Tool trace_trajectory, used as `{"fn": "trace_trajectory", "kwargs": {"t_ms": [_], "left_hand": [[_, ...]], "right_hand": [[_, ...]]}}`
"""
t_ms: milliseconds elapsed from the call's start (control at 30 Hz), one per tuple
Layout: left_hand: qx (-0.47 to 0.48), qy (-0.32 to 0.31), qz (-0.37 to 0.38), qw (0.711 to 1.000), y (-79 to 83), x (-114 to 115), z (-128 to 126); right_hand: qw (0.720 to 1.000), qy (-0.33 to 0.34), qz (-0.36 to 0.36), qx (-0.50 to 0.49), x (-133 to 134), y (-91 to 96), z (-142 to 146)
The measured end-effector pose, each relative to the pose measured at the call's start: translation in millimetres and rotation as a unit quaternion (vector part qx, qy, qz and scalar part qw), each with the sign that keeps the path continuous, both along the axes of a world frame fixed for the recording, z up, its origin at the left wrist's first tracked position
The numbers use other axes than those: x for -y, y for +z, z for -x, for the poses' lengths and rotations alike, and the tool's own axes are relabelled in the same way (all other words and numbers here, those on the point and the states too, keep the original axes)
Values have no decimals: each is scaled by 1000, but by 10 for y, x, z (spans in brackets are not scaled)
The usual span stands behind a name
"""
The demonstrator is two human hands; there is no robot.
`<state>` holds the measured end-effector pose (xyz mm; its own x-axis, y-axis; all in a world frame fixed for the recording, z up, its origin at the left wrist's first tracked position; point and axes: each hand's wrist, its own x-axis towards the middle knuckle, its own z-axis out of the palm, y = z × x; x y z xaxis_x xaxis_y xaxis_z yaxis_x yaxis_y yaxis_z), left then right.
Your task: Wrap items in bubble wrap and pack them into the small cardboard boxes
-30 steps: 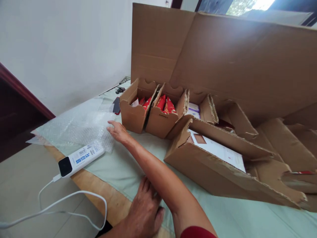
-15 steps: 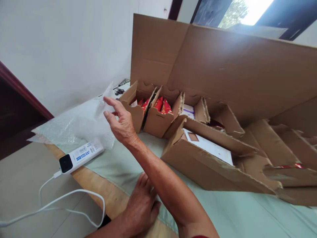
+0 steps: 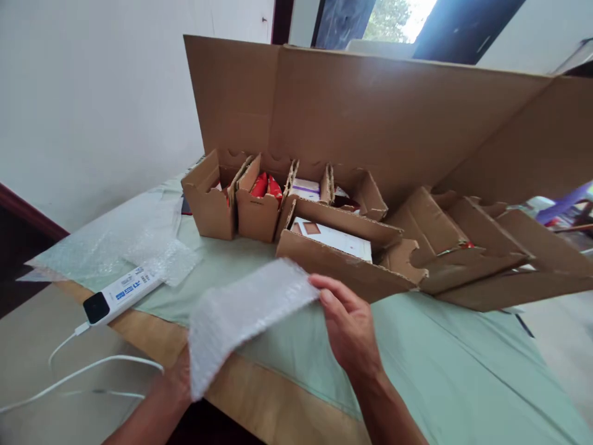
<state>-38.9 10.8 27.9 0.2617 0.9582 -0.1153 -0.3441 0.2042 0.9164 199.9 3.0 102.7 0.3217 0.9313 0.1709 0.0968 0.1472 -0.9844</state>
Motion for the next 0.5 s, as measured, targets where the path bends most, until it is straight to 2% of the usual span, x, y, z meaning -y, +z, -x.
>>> {"fn": "trace_trajectory", "kwargs": {"t_ms": [67, 133, 233, 300, 400, 500], "left_hand": [[13, -21, 48, 999, 74, 27, 46], [29, -40, 101, 994, 118, 69, 40], [37, -44, 157, 986, 126, 143, -56], [-14, -42, 149, 988, 106, 189, -148], [-169, -39, 56, 983, 72, 222, -261], [-256, -24, -10, 966, 55, 191, -308]], "right_hand": [[997, -52, 37, 30, 273, -290, -308], [992, -91, 64, 62, 523, -504, -503], [983, -105, 89, 120, 816, -632, -630], [975, -110, 91, 171, 958, -607, -679], [966, -117, 68, 221, 1196, -447, -782], [975, -61, 17, 211, 1487, -269, -898]]}}
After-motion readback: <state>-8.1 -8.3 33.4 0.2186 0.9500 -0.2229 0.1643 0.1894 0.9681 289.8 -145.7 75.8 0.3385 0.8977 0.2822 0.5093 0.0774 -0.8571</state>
